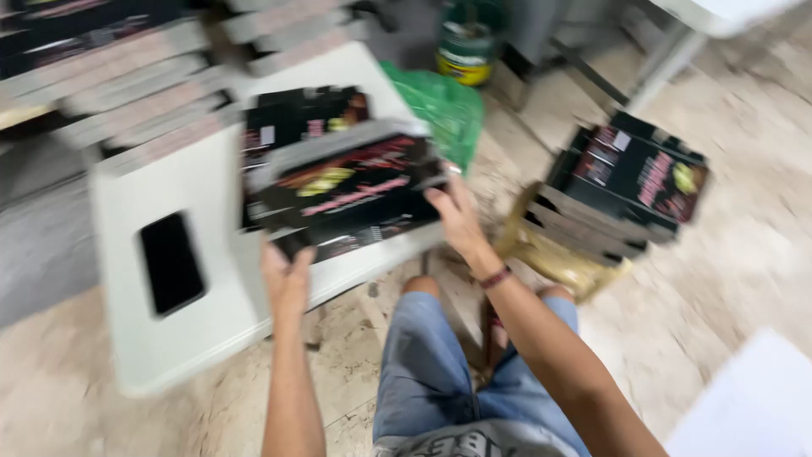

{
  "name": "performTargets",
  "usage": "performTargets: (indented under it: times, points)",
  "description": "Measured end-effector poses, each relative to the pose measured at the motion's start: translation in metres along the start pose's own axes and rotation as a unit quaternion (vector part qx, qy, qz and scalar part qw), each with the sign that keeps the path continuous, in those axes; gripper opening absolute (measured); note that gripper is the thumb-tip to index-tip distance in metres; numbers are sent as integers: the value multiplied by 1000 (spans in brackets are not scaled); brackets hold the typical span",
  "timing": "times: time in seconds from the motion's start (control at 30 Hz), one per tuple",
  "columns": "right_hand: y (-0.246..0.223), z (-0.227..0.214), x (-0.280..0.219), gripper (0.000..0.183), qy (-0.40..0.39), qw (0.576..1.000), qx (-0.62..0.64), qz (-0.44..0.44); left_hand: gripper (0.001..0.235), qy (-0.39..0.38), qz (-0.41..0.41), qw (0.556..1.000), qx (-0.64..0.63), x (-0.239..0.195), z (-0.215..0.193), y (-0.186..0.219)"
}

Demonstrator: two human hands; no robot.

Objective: Folding cardboard templates into boxes and stacking them

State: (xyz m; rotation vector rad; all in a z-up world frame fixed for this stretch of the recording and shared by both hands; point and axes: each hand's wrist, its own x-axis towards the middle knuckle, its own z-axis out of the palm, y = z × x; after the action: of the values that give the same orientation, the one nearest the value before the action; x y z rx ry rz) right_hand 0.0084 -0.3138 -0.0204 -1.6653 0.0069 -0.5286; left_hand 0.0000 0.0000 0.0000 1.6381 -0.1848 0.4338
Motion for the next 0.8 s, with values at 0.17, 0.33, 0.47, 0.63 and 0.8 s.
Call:
performTargets:
  times: [0.17,0.33,0.47,0.63,0.8]
  points:
    - [-110,-29,53,85,-45,967,-12,-249,33,-1,-55,995,86,-10,19,8]
    - [-238,16,95,121,-174,661,-648,-337,49,14,-43,996,75,-14,37,45]
    - [-208,61,117,51,-354,733,-396,-425,50,24,-22,998,52,-15,43,50]
    - [-225,6,101,42,-361,719,-337,-489,64,18,14,998,56,-15,47,57]
    - [-277,-143,84,36,-233,845,-208,-434,68,-77,69,968,-227,-16,112,45]
